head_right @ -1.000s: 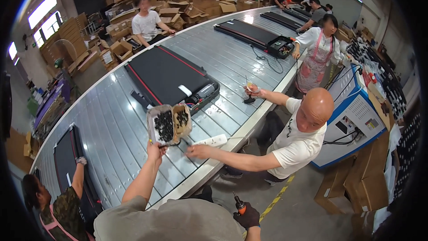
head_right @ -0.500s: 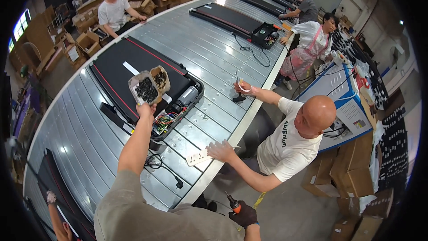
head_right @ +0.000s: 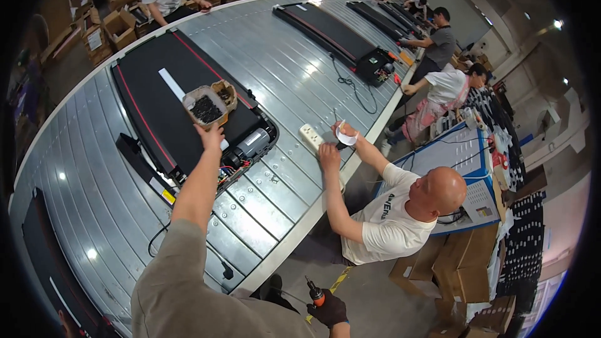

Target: Assembling components of a treadmill on a factory production line using an electric screwdriver.

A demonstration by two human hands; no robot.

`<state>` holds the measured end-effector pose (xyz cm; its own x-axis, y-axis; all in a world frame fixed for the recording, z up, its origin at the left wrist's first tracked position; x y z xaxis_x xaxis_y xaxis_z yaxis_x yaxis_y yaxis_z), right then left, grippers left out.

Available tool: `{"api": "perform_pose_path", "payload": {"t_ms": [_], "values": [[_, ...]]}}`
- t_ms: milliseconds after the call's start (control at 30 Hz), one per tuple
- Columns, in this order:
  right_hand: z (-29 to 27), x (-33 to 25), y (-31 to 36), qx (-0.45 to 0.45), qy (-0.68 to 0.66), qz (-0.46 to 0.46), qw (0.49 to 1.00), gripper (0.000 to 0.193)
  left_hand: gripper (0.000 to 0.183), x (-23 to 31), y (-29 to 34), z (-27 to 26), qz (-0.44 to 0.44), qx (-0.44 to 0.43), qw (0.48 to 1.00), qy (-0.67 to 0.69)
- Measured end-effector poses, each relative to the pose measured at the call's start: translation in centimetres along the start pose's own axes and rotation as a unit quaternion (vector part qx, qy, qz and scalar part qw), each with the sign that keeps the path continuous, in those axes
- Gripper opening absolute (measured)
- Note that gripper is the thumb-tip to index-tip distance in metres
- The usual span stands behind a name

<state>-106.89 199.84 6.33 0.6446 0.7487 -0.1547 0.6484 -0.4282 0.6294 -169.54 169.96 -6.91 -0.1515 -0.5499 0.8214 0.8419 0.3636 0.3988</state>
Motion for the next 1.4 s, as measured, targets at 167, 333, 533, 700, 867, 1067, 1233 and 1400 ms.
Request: {"api": "perform_pose_path", "payload": {"t_ms": [167,333,533,700,867,1067,1233,1400], "values": [[-2.4,-3.0,-4.7,-0.009,-0.025,-0.072,0.997,0.061,0.031,-4.6,17.4,-3.1,0.264,-0.210,0.834,-0.437],[-4.2,-6.8,-10.9,0.004,-0.004,-0.241,0.971,0.059,0.020,-7.2,32.2,-25.1,0.336,-0.454,0.489,-0.664],[-6.9,-11.5,-18.1,-0.056,0.024,-0.256,0.965,0.068,0.024,3.5,32.6,-49.2,0.035,-0.197,0.352,-0.915],[-7.3,-13.0,-31.9,-0.069,0.062,-0.153,0.984,0.084,0.030,4.1,32.2,-42.0,-0.001,-0.030,0.597,-0.802],[-11.9,-16.6,-44.9,0.006,0.099,-0.127,0.987,0.082,0.036,-9.8,28.3,-27.8,-0.191,-0.009,0.940,-0.282],[-20.4,-30.6,-45.7,0.247,0.080,-0.352,0.899,0.058,0.032,-10.5,20.9,-21.1,-0.256,0.109,0.947,0.163],[-18.6,-36.5,-51.7,0.008,-0.187,-0.301,0.935,0.062,0.040,-11.9,18.1,-21.5,-0.262,0.204,0.918,0.217],[-15.0,-35.8,-54.4,0.064,-0.172,-0.241,0.953,0.049,0.015,-10.9,17.4,-21.7,-0.136,0.286,0.939,0.135]]}}
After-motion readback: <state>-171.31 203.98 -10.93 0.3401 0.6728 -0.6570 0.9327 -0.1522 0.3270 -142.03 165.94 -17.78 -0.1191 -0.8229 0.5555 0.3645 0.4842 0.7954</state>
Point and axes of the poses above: each hand's wrist, its own y-axis away from the middle knuckle, its own z-axis out of the palm, x = y × z, the point moved 6 cm from there along -y, towards the middle knuckle
